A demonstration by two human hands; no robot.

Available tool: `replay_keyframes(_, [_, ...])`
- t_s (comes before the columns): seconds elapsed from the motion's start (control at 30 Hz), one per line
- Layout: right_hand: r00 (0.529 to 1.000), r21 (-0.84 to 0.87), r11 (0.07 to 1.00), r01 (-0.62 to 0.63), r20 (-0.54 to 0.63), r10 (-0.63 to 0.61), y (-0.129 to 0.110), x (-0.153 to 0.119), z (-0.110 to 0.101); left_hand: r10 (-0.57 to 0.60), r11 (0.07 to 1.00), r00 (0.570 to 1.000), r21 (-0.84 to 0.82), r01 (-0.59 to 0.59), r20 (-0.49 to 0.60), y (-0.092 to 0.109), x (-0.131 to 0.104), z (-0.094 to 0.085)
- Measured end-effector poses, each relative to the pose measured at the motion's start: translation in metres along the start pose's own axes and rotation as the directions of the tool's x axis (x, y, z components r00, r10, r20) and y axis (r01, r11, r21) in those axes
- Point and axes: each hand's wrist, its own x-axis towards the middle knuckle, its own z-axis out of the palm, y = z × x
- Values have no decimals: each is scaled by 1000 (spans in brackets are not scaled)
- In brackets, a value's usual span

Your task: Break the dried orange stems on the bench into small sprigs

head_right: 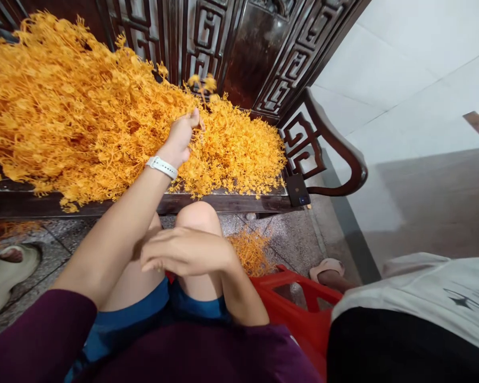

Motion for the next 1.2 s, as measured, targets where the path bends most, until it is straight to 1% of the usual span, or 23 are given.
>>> replay_keyframes(0.03, [999, 100, 995, 18, 46, -23, -1, -3, -3, 37, 999, 999, 14, -36, -37, 2, 0, -1])
replay_keyframes(0.07, [999, 185, 982, 28, -44, -20, 1, -7, -10, 67, 997, 996, 28, -65, -60, 4, -1, -1])
replay_keyframes(0.1, [974, 246, 968, 40, -227, 18, 5, -11, -19, 87, 996, 994, 36, -85, -70, 5, -5, 0])
replay_keyframes(0.13, [891, 283, 957, 62, -448, 75, 10, -16, -30, 95, 995, 994, 40, -92, -60, 6, -9, 2])
replay_keyframes(0.17, [740, 308, 944, 117, -661, 124, 17, -19, -40, 97, 995, 994, 39, -96, -48, 7, -14, 5])
replay_keyframes(0.23, [537, 339, 923, 180, -820, 197, 32, -22, -55, 95, 995, 995, 22, -94, -33, 8, -23, 9])
replay_keyframes(0.27, [475, 381, 901, 208, -844, 247, 40, -21, -58, 87, 996, 996, 9, -87, -29, 8, -26, 11])
replay_keyframes(0.33, [411, 495, 835, 239, -831, 375, 52, -16, -55, 54, 998, 998, -9, -55, -21, 10, -30, 12])
replay_keyframes(0.47, [368, 541, 823, 171, -810, 456, 64, -5, -35, 23, 1000, 998, 8, -24, 62, 14, -33, 8])
replay_keyframes(0.5, [324, 504, 850, 152, -838, 439, 66, -5, -35, 20, 1000, 994, 17, -22, 103, 15, -34, 7])
replay_keyframes(0.6, [107, 372, 924, 94, -926, 362, 68, -9, -51, -14, 999, 971, 50, 2, 238, 15, -37, 4])
replay_keyframes(0.67, [49, 307, 952, 10, -951, 306, 70, -15, -66, -49, 996, 951, 81, 26, 306, 14, -39, 3])
replay_keyframes(0.73, [114, 242, 965, -97, -961, 253, 71, -21, -78, -82, 993, 939, 104, 49, 334, 12, -40, 4])
replay_keyframes(0.8, [242, 159, 971, -181, -949, 200, 71, -24, -80, -88, 994, 950, 82, 66, 301, 11, -43, 7])
replay_keyframes(0.87, [354, 94, 967, -237, -919, 176, 67, -22, -72, -79, 997, 973, 25, 75, 217, 10, -44, 13])
replay_keyframes(0.97, [466, 88, 975, -204, -867, 176, 50, -14, -43, -82, 996, 995, -23, 83, 53, 7, -38, 17])
replay_keyframes(1.0, [564, 98, 985, -144, -809, 163, 41, -10, -31, -95, 995, 995, -31, 94, -35, 6, -33, 16])
replay_keyframes(1.03, [721, 119, 991, -64, -681, 128, 32, -6, -18, -107, 994, 985, -43, 103, -132, 5, -26, 14])
replay_keyframes(1.07, [885, 144, 989, 37, -465, 34, 22, -2, -6, -124, 992, 963, -64, 112, -240, 4, -19, 10])
replay_keyframes(1.1, [983, 164, 976, 142, -137, -120, 13, 2, 4, -130, 990, 945, -84, 110, -299, 4, -12, 6])
replay_keyframes(1.13, [958, 202, 947, 248, 92, -271, 5, 4, 11, -126, 990, 944, -91, 103, -304, 3, -7, 1])
replay_keyframes(1.17, [906, 240, 917, 318, 208, -368, 0, 5, 14, -104, 993, 959, -76, 87, -263, 4, -3, -3])
replay_keyframes(1.2, [885, 251, 897, 365, 206, -418, -3, 4, 12, -85, 995, 974, -59, 74, -208, 4, -1, -6])
